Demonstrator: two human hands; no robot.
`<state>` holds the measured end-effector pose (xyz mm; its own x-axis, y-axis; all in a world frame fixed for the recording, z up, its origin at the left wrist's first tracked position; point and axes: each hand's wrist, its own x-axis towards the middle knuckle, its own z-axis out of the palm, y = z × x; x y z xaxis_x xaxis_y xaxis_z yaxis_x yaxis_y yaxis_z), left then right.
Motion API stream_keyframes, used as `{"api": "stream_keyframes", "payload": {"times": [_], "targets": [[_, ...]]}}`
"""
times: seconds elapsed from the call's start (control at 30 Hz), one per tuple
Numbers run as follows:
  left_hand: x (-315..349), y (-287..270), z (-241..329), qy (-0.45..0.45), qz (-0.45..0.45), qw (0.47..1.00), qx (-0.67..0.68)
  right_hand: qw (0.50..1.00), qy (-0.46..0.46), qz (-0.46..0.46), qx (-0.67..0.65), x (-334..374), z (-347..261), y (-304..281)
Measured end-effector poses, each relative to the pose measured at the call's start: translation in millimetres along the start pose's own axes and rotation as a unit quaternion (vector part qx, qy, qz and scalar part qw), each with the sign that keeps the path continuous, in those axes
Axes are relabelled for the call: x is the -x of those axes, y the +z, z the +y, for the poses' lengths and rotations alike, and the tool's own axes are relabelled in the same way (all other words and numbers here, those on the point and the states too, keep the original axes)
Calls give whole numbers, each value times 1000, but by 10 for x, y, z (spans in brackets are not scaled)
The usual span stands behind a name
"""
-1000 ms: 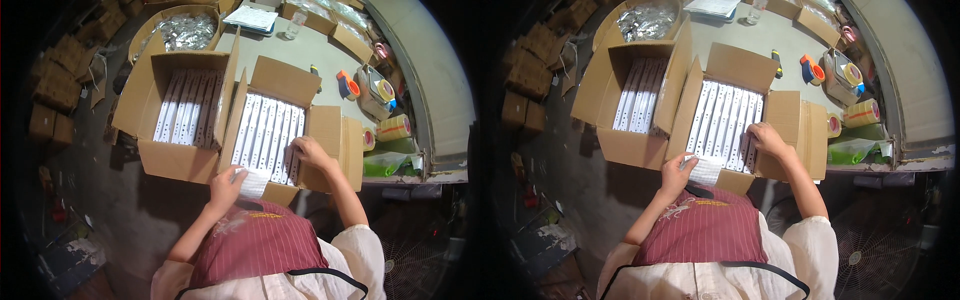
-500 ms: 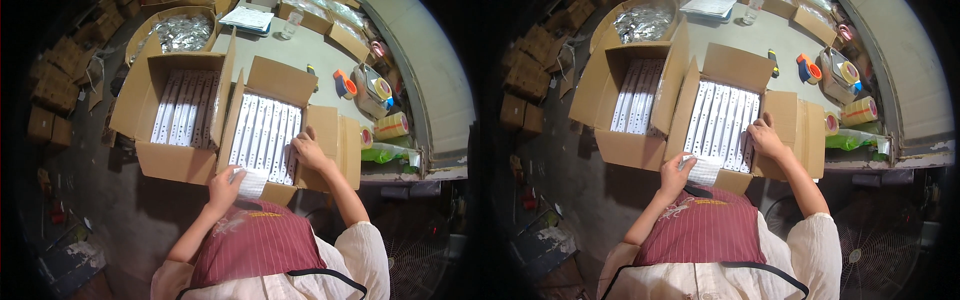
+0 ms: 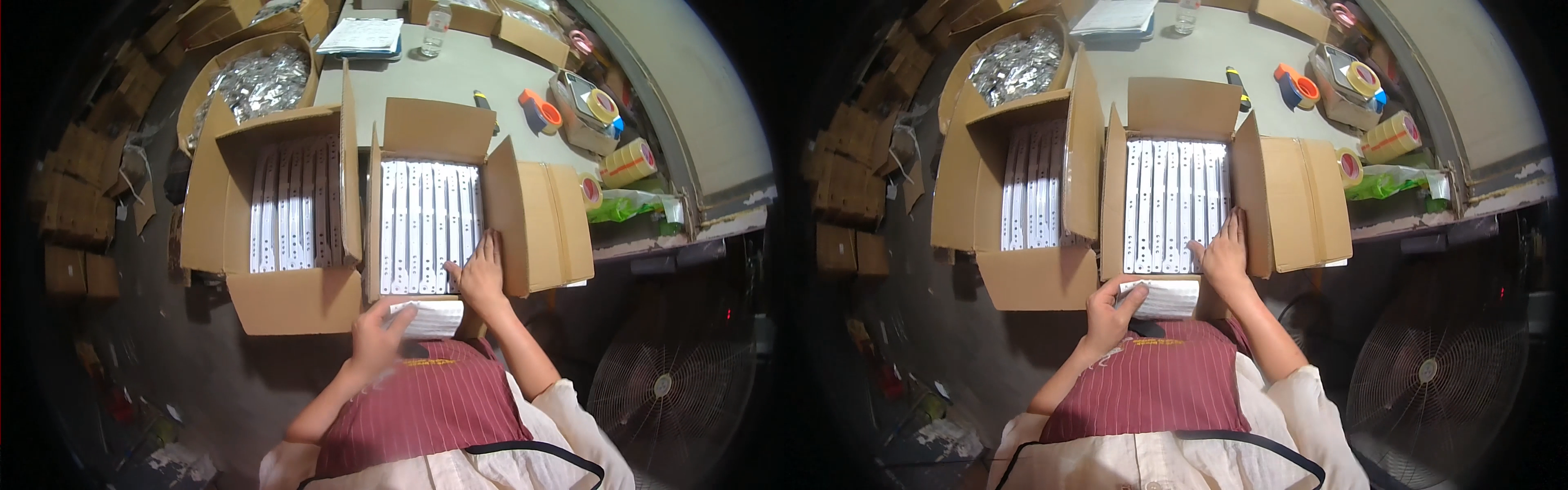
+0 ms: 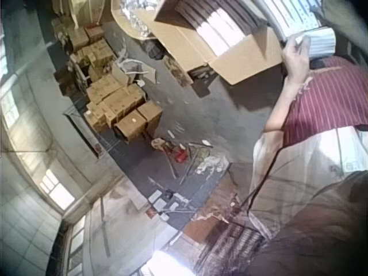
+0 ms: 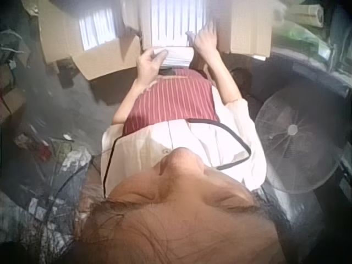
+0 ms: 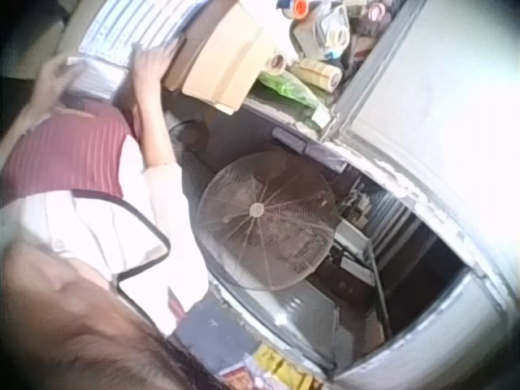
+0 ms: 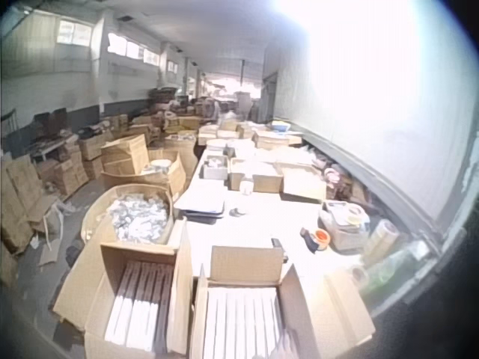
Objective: The person packs metal rails into cardboard boxes, opens boxes using a utility knife, and applies adhesive stickers onto the metal rails by hand.
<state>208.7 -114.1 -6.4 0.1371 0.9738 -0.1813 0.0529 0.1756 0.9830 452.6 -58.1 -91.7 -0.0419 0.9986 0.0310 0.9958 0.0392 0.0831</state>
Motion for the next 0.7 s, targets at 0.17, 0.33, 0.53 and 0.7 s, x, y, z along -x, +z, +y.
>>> {"api": "stream_keyframes", "payload": {"times": [0.17, 0.33, 0.53, 0.7], "targets": [[43, -126, 207, 9, -78, 996, 35, 995, 57, 2, -88, -3, -117, -153], [23, -78, 325, 30, -95, 992, 82, 994, 34, 38, -92, 62, 33, 40], [169, -164, 404, 26, 3, 996, 81, 989, 18, -148, 15, -146, -51, -251], [419, -292, 463, 72, 154, 983, 63, 997, 14, -73, 4, -170, -61, 194]]}}
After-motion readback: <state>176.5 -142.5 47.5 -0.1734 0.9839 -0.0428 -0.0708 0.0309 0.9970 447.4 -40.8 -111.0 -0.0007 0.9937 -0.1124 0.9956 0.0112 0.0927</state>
